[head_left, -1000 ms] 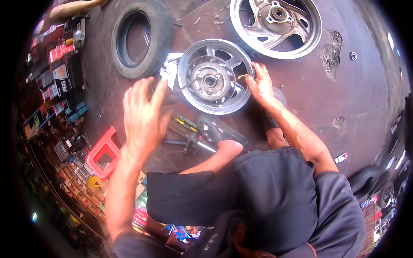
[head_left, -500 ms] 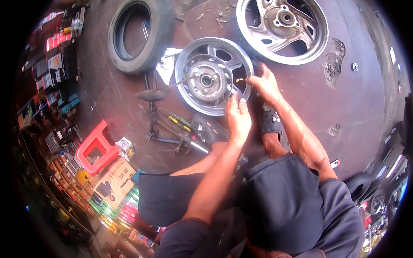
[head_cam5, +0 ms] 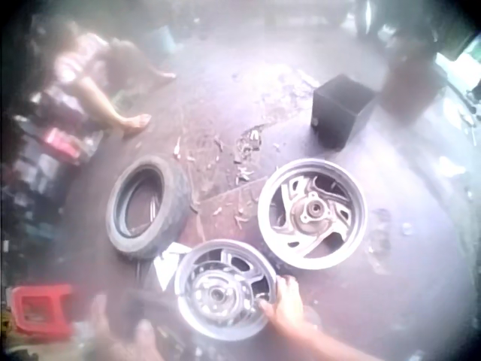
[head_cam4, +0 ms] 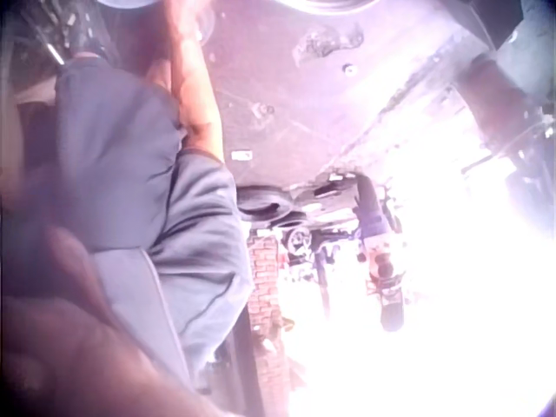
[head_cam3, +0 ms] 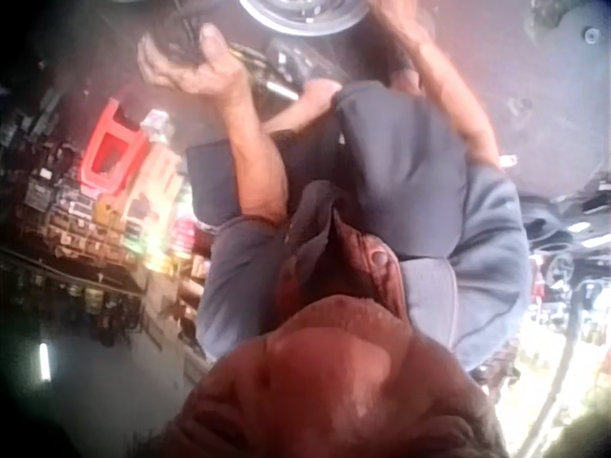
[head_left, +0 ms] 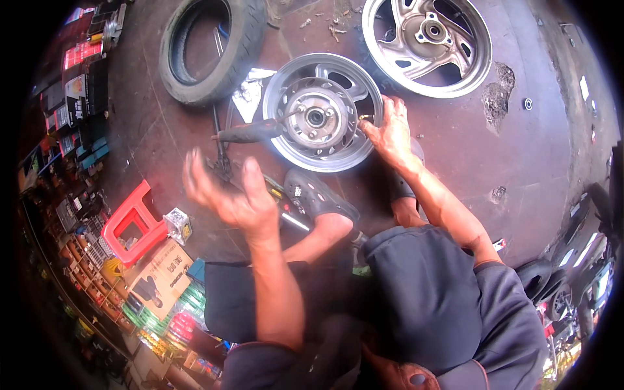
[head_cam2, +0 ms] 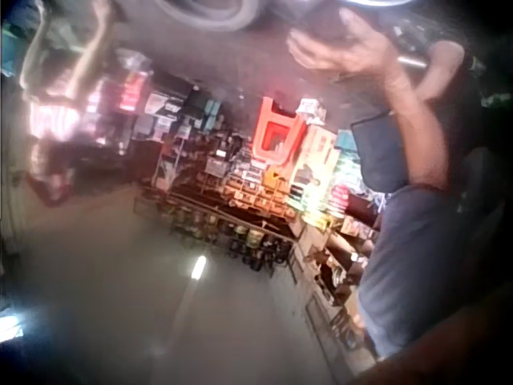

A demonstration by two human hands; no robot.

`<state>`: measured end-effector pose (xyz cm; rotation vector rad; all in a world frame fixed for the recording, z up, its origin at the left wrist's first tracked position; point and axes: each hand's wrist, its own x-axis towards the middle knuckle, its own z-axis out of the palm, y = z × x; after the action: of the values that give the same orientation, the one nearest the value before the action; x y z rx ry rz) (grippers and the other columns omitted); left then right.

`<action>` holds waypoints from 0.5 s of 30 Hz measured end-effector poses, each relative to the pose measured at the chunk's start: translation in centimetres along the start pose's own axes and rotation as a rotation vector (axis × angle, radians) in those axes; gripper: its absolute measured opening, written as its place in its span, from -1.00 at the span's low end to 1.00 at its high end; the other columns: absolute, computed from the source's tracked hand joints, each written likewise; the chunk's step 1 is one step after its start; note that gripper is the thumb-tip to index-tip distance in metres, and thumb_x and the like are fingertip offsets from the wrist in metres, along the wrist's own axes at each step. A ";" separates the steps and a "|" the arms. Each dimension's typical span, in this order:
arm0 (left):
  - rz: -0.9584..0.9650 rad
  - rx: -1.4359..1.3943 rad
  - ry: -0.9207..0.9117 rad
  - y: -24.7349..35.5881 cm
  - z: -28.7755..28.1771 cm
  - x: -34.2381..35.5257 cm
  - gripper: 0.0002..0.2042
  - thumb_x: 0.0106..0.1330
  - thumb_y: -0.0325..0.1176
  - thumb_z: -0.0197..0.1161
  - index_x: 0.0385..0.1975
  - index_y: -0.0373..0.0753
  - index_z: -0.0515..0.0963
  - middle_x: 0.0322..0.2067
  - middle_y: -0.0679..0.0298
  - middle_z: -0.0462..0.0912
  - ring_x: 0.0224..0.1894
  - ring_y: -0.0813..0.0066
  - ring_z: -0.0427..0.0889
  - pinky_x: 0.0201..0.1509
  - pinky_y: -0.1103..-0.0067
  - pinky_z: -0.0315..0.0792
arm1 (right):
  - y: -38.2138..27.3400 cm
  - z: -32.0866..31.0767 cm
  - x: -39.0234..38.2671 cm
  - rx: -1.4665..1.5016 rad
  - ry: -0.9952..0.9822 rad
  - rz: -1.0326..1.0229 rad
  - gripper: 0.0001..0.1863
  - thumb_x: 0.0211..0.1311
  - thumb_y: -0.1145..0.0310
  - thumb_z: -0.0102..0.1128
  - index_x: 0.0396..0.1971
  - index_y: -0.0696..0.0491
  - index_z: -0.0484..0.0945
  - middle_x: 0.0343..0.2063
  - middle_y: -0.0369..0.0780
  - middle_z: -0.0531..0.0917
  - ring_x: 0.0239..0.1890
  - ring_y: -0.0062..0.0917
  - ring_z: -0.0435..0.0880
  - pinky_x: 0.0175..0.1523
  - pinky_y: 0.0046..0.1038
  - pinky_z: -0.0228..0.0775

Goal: The person removes and replaces a brake disc on a wheel hub by loosening several bolts with a T-handle wrench, removing the old disc, and then positioning and securing a new disc in place.

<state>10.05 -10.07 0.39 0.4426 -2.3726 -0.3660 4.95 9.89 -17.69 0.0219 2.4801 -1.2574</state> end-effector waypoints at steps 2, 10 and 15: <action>0.273 0.004 -0.262 -2.4 0.7 1.5 -0.43 0.18 -0.12 0.34 0.14 -0.29 0.40 0.09 -0.02 0.38 0.21 0.03 0.26 0.30 0.19 0.13 | 0.1 0.3 0.1 -0.044 0.009 -0.034 -0.26 0.00 0.21 0.38 0.17 0.21 0.30 0.12 0.13 0.36 0.23 -0.02 0.30 0.31 -0.19 0.17; 0.252 -0.139 -0.439 -3.2 2.5 1.3 -0.53 0.20 -0.21 0.33 0.05 -0.30 0.46 0.03 0.08 0.42 0.17 0.11 0.29 0.27 0.27 0.15 | -0.7 0.2 0.5 -0.071 0.084 -0.052 -0.37 -0.02 0.18 0.42 -0.02 0.25 0.42 -0.08 0.08 0.47 0.07 -0.05 0.40 0.16 -0.15 0.27; 0.233 -0.188 -0.427 -4.3 3.0 1.4 -0.53 0.23 -0.18 0.30 0.06 -0.30 0.44 0.04 0.08 0.41 0.19 0.10 0.27 0.29 0.27 0.13 | -0.9 0.2 0.6 -0.065 0.083 -0.025 -0.42 0.03 0.16 0.38 -0.07 0.25 0.42 -0.11 0.12 0.47 0.01 0.01 0.45 0.12 -0.14 0.31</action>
<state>7.97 -14.10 -2.53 -0.0065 -2.7287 -0.6176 4.30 9.08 -17.32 0.0268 2.5990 -1.2081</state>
